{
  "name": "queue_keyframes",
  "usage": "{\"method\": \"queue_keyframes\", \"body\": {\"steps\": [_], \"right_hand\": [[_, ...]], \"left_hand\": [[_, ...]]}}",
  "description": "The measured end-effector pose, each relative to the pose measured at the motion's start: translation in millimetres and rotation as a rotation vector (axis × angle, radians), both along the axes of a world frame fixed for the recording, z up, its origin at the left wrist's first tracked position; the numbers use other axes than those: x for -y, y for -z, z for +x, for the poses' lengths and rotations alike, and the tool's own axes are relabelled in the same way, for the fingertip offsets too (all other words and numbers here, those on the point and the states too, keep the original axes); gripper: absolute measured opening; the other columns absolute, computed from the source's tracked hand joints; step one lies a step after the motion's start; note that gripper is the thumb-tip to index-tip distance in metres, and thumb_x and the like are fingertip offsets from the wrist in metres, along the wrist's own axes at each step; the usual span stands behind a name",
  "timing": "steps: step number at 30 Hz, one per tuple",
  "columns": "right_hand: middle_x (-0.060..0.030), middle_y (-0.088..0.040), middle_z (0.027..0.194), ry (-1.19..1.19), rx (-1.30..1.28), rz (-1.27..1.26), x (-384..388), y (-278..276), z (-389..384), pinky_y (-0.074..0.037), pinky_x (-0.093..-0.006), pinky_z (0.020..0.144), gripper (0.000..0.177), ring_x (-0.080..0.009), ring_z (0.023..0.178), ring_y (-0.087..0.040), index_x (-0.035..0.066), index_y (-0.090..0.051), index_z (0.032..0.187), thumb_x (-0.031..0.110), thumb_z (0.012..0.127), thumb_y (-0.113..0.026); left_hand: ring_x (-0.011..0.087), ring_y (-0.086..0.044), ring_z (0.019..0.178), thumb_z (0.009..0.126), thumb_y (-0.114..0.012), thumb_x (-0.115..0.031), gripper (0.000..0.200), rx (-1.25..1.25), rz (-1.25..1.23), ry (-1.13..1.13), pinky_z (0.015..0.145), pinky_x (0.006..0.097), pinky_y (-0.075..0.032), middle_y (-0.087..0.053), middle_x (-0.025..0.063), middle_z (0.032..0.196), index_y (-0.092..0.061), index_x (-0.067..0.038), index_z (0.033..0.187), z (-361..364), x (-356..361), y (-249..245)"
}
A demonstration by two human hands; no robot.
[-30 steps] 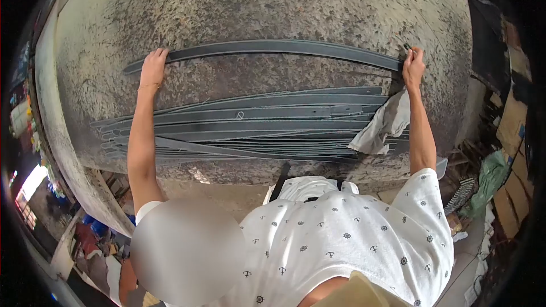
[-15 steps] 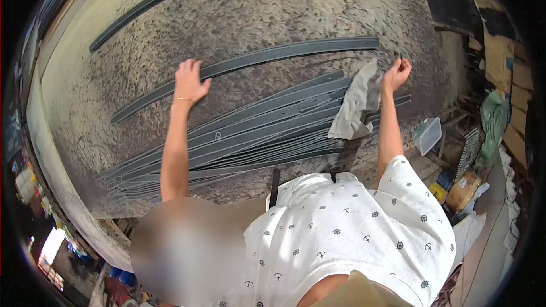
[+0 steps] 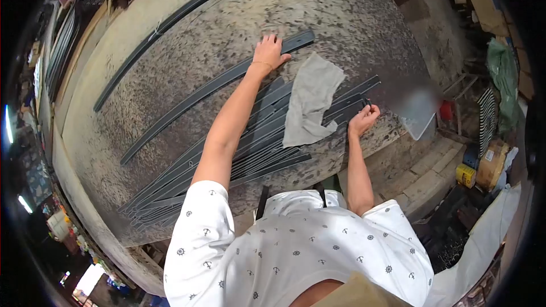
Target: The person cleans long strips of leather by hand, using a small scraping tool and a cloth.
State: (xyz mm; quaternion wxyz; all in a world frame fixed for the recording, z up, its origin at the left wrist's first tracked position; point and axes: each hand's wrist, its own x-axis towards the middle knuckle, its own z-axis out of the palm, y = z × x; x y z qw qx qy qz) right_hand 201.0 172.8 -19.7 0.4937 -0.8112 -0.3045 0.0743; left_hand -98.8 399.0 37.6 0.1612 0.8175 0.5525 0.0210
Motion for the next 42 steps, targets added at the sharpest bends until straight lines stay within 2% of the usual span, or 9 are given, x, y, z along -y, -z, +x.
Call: {"method": "queue_keyframes", "body": {"steps": [4, 8, 12, 18, 24, 27, 29, 34, 42], "right_hand": [[-0.0093, -0.054, 0.081, -0.013, -0.006, -0.067, 2.0, -7.5, -2.2, -0.044, -0.0385, 0.063, 0.026, -0.0232, 0.066, -0.05, 0.001, -0.051, 0.113, 0.027, 0.106, -0.05], [-0.0105, -0.056, 0.088, -0.083, -0.021, -0.05, 5.6, -3.8, -1.4, -0.045, -0.0378, 0.065, 0.026, -0.0241, 0.071, -0.053, 0.001, -0.051, 0.113, 0.026, 0.106, -0.051], [-0.0127, -0.057, 0.093, -0.146, -0.039, 0.039, 6.9, -3.6, 2.5, -0.047, -0.0381, 0.072, 0.025, -0.0257, 0.076, -0.055, 0.001, -0.051, 0.114, 0.024, 0.106, -0.051], [-0.0133, -0.064, 0.085, -0.193, -0.149, 0.2, 5.1, -10.5, -2.2, -0.05, -0.033, 0.067, 0.016, -0.0225, 0.074, -0.062, -0.001, -0.052, 0.112, 0.013, 0.103, -0.054], [-0.0132, -0.067, 0.087, -0.265, -0.242, 0.323, 4.1, 20.7, 19.2, -0.051, -0.0312, 0.066, 0.02, -0.0188, 0.075, -0.062, -0.001, -0.05, 0.115, 0.013, 0.102, -0.056], [-0.0116, -0.067, 0.081, -0.31, -0.205, 0.348, 1.4, 31.4, 25.3, -0.049, -0.0288, 0.063, 0.023, -0.0181, 0.073, -0.063, -0.001, -0.051, 0.116, 0.013, 0.1, -0.06], [-0.0109, -0.066, 0.08, -0.321, -0.281, 0.375, -4.3, 29.3, 30.6, -0.048, -0.0285, 0.062, 0.024, -0.0174, 0.07, -0.061, -0.001, -0.051, 0.116, 0.013, 0.1, -0.062], [-0.0103, -0.066, 0.081, -0.396, -0.389, 0.432, -20.0, 43.4, 48.4, -0.047, -0.0263, 0.057, 0.023, -0.0146, 0.069, -0.06, -0.002, -0.052, 0.115, 0.012, 0.1, -0.062], [-0.0095, -0.061, 0.082, -0.597, -0.645, 0.561, -3.8, 34.9, 69.5, -0.045, -0.0281, 0.056, 0.019, -0.0116, 0.065, -0.052, 0.0, -0.051, 0.116, 0.01, 0.102, -0.059]], "left_hand": [[0.0368, -0.056, 0.112, 0.08, -0.078, -0.042, 0.057, 0.012, 0.149, 0.046, 0.09, 0.0458, -0.051, -0.059, 0.0174, 0.115, -0.062, 0.0, 0.116, 27.8, -12.4, 4.7], [0.0344, -0.058, 0.113, 0.079, -0.08, -0.035, 0.049, -0.003, 0.003, -0.133, 0.09, 0.048, -0.051, -0.06, 0.0163, 0.114, -0.064, 0.0, 0.109, 41.5, -14.6, -1.1], [0.0358, -0.051, 0.128, 0.082, -0.078, -0.043, 0.078, 0.141, 0.166, -0.31, 0.103, 0.0575, -0.04, -0.053, 0.0176, 0.138, -0.045, -0.003, 0.141, 44.8, 10.9, 0.8], [0.0397, -0.054, 0.124, 0.091, -0.07, -0.039, 0.064, 0.236, 0.505, -0.348, 0.105, 0.045, -0.043, -0.057, 0.0218, 0.134, -0.05, 0.0, 0.137, -38.0, 186.1, -63.3], [0.04, -0.054, 0.123, 0.091, -0.066, -0.023, 0.044, -0.074, 0.524, -0.866, 0.104, 0.046, -0.044, -0.06, 0.0212, 0.129, -0.057, 0.0, 0.127, -212.7, 430.7, -36.7], [0.0402, -0.051, 0.128, 0.084, -0.065, -0.016, 0.05, -0.169, 0.368, -0.821, 0.108, 0.0445, -0.042, -0.056, 0.0197, 0.136, -0.055, 0.0, 0.13, -257.3, 534.4, -14.7], [0.0383, -0.048, 0.132, 0.086, -0.069, -0.025, 0.057, -0.168, 0.403, -0.758, 0.108, 0.0456, -0.041, -0.051, 0.0162, 0.143, -0.053, -0.003, 0.136, -245.1, 556.6, -17.7], [0.0331, -0.049, 0.129, 0.087, -0.074, -0.038, 0.062, -0.353, 0.504, -0.702, 0.106, 0.0467, -0.039, -0.055, 0.0135, 0.135, -0.055, -0.007, 0.137, -249.0, 554.5, -6.9], [0.0317, -0.055, 0.115, 0.085, -0.072, -0.045, 0.051, -0.266, 0.582, -0.417, 0.101, 0.0452, -0.041, -0.06, 0.0121, 0.119, -0.064, -0.006, 0.117, -241.5, 550.6, -4.4]]}}
